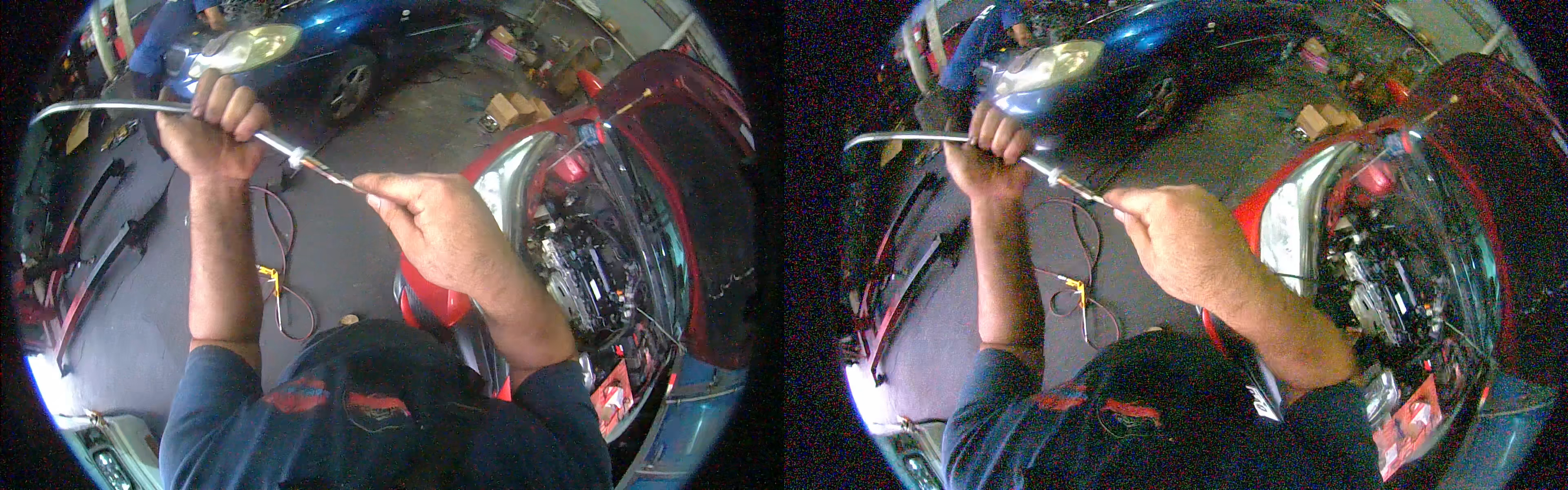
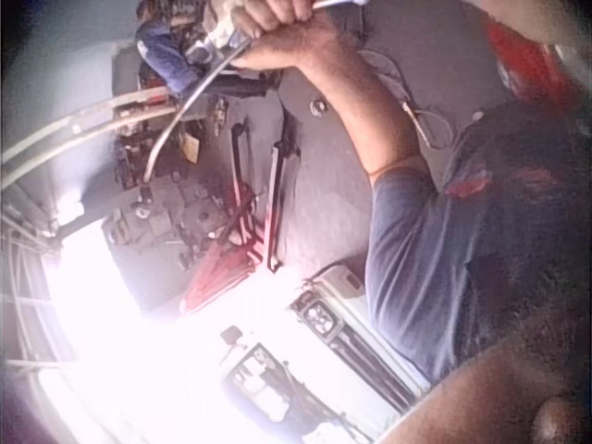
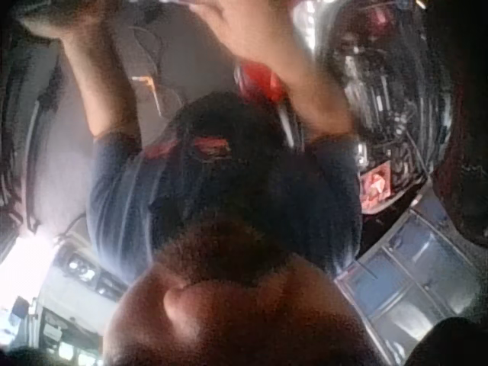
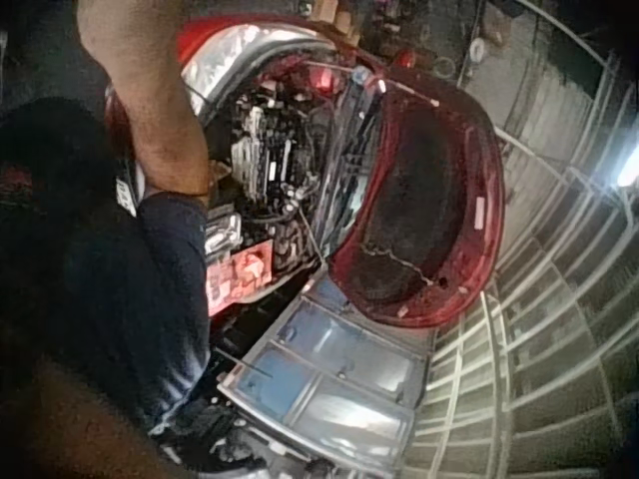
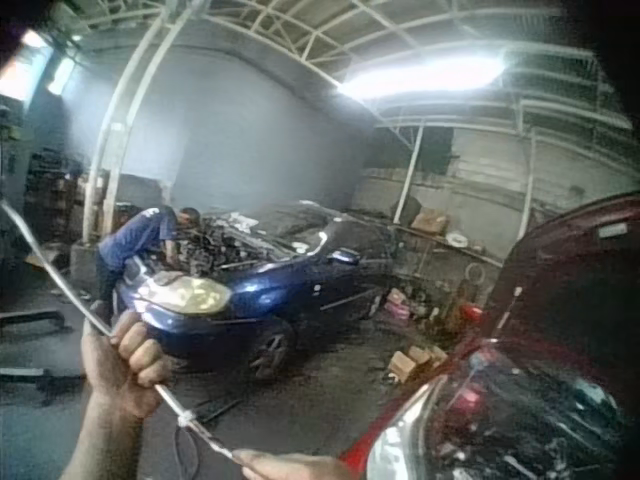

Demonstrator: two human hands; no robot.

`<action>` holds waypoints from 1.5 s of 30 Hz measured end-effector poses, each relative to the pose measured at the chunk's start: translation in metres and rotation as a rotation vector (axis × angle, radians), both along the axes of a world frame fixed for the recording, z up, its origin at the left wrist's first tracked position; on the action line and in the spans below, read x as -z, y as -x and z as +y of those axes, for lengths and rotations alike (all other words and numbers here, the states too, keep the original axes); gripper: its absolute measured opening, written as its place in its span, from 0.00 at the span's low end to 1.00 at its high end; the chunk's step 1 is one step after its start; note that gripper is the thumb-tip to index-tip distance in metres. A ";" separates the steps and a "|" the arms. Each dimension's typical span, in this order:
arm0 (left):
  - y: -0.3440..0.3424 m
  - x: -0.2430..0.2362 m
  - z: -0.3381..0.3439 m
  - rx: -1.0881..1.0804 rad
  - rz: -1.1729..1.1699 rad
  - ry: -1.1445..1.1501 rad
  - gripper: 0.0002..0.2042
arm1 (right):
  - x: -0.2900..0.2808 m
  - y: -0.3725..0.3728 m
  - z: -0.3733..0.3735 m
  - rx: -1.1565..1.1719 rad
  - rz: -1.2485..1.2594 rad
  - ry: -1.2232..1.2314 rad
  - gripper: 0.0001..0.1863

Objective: The person works on a car engine with the hood open, handling tools and parts. They wipe the engine bay, open a plastic bag to retrieve a small component, and use a long metal tool to manipulate parts inside the engine.

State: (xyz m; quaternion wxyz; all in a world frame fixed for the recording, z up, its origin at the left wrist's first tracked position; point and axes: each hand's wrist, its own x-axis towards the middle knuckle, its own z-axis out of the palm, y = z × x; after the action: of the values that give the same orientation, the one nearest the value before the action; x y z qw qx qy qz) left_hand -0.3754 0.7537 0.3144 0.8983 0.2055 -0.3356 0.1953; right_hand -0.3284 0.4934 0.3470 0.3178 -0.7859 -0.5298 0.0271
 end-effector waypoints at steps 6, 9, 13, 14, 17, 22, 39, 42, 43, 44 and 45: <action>-0.008 0.008 -0.009 -0.079 0.128 0.051 0.23 | -0.002 0.002 -0.013 0.055 -0.154 0.077 0.11; -0.012 0.008 -0.010 -0.177 0.175 0.111 0.23 | 0.001 0.000 -0.016 0.202 -0.205 0.127 0.10; -0.015 0.009 -0.013 -0.247 0.298 0.209 0.20 | 0.011 0.000 -0.016 0.230 -0.220 -0.159 0.09; -0.016 0.009 -0.013 -0.194 0.297 0.206 0.19 | 0.013 0.000 -0.015 0.217 -0.214 -0.210 0.09; -0.018 0.011 -0.015 -0.133 0.216 0.357 0.17 | 0.018 0.001 -0.014 0.184 -0.183 -0.329 0.09; -0.018 0.006 -0.017 -0.153 0.270 0.184 0.18 | 0.021 0.004 -0.016 0.164 -0.111 -0.378 0.09; -0.006 0.017 0.006 -0.186 0.215 0.285 0.21 | 0.008 0.005 -0.024 0.164 0.066 -0.201 0.14; -0.005 0.019 0.008 -0.214 0.232 0.273 0.21 | 0.017 0.006 -0.019 0.156 0.024 -0.167 0.13; -0.004 0.018 0.009 -0.180 0.175 0.248 0.21 | 0.018 0.007 -0.019 0.160 0.027 -0.156 0.13; -0.003 0.017 0.009 -0.142 0.159 0.274 0.20 | 0.018 0.008 -0.019 0.149 0.023 -0.166 0.13; -0.002 0.015 0.010 -0.172 0.188 0.276 0.20 | 0.018 0.009 -0.020 0.139 0.019 -0.176 0.13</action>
State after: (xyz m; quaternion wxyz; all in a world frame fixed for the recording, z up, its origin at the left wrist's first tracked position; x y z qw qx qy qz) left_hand -0.3736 0.7637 0.2993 0.9255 0.1258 -0.2013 0.2953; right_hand -0.3373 0.4737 0.3295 0.3920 -0.7894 -0.4711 -0.0341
